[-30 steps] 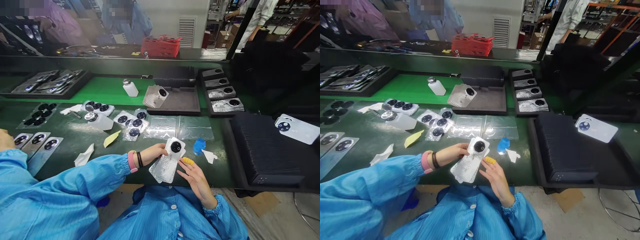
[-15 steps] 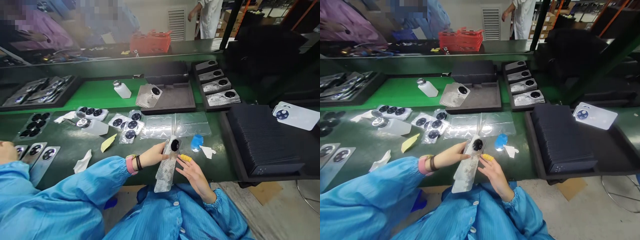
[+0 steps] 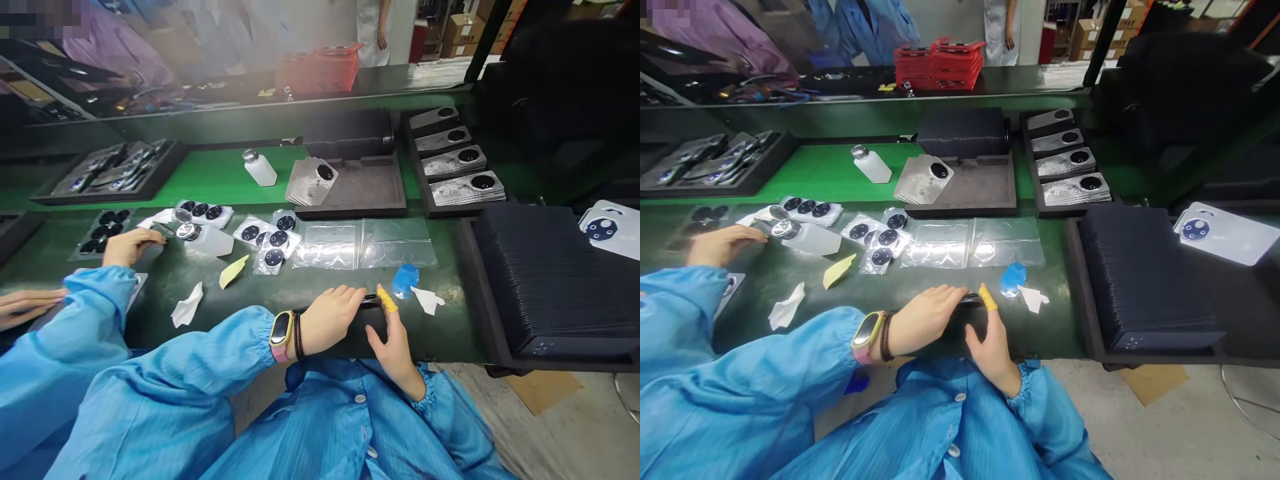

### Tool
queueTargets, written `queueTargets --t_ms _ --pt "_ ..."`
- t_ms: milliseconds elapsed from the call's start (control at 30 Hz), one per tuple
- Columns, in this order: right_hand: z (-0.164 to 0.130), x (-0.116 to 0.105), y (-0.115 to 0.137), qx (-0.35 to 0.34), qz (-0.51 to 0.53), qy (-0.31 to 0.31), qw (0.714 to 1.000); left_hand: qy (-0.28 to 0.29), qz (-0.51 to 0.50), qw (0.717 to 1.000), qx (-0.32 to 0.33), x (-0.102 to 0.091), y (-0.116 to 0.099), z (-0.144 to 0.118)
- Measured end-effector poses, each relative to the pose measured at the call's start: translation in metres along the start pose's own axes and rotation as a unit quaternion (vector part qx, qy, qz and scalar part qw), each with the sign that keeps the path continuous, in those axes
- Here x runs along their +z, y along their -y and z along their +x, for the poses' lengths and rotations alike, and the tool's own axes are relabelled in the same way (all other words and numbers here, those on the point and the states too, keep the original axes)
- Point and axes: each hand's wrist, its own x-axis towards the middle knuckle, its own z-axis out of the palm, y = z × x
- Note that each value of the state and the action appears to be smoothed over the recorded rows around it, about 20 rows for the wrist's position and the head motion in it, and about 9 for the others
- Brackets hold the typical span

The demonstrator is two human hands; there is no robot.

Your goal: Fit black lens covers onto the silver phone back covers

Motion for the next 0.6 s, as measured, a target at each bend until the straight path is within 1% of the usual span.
queueTargets --t_ms 67,167,233,333,400,467,500,567,600 --pt "-0.003 0.004 0.000 0.011 0.016 0.000 1.000 -0.005 -0.002 1.000 0.004 0.007 0.000 0.000" --pt "-0.005 0.006 -0.001 0.025 0.033 -0.004 0.999 -0.054 -0.034 0.998 0.020 0.018 0.007 -0.005" --pt "-0.006 0.005 -0.003 0.040 0.034 -0.003 0.999 -0.075 -0.057 0.995 0.022 0.023 0.014 -0.011" --pt "-0.006 0.003 -0.008 0.050 0.022 0.004 0.999 -0.077 -0.084 0.993 0.002 0.028 0.025 -0.021" --pt "-0.006 0.003 -0.010 0.047 0.020 0.007 0.999 -0.060 -0.089 0.994 -0.008 0.028 0.030 -0.026" --pt "-0.005 0.004 -0.012 0.041 0.033 0.004 0.999 -0.038 -0.082 0.996 -0.011 0.023 0.035 -0.027" --pt "-0.005 0.004 -0.013 0.039 0.046 -0.001 0.998 -0.033 -0.081 0.996 -0.016 0.017 0.038 -0.026" --pt "-0.005 0.004 -0.015 0.042 0.082 -0.013 0.996 -0.044 -0.097 0.993 -0.043 -0.002 0.048 -0.019" --pt "-0.005 0.004 -0.016 0.045 0.101 -0.020 0.994 -0.063 -0.118 0.989 -0.063 -0.015 0.054 -0.014"
